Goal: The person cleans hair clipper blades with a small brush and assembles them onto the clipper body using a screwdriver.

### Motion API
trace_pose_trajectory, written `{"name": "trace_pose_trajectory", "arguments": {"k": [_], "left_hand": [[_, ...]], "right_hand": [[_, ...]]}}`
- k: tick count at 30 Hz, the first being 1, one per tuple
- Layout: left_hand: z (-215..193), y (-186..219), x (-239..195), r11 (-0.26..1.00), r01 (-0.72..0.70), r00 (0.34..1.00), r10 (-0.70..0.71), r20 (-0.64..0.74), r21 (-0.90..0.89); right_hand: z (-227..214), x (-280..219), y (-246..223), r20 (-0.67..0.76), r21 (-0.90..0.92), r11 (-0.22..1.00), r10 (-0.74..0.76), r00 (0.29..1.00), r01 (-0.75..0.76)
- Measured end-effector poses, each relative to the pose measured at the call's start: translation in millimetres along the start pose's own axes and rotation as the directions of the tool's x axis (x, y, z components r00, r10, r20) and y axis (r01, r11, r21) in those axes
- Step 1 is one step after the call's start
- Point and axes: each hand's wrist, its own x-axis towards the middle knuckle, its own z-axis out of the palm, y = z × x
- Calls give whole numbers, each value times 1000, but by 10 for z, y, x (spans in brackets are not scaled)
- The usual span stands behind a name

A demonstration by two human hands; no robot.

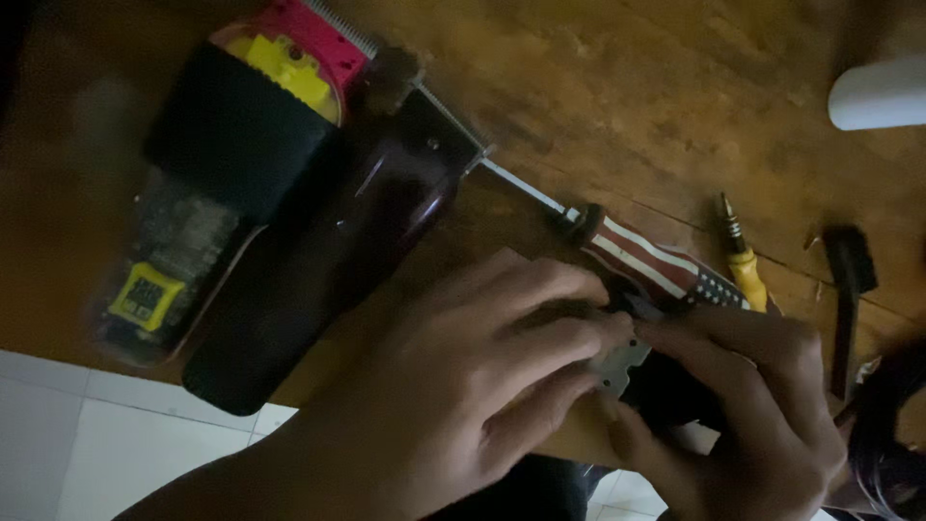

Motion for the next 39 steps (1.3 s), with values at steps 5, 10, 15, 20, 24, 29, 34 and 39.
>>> {"name": "trace_pose_trajectory", "arguments": {"k": [5,10,15,20,24,29,34,39], "left_hand": [[-23,-16,4,995,-94,995,94,-16,16],[-3,-19,2,997,-71,997,70,34,36],[22,-11,16,985,-116,993,113,27,128],[29,-25,29,995,-95,995,95,-10,40],[58,-50,38,995,-101,995,101,-22,1],[47,-55,31,996,-90,994,89,-57,-11],[39,-48,-14,995,-94,994,96,-46,31],[54,-70,-73,982,-126,991,131,-27,141]], "right_hand": [[-12,-2,40,27,-41,999,-22,999,24],[14,-15,65,6,-55,998,-39,999,40],[22,-25,90,-20,2,999,-48,999,48],[29,-38,77,-21,43,998,-42,999,42],[0,-33,76,-5,7,998,-67,998,67],[-21,-13,61,17,17,998,-64,998,64],[-8,-54,32,12,-17,998,-55,998,55],[0,-56,40,0,-20,999,-42,999,42]]}}
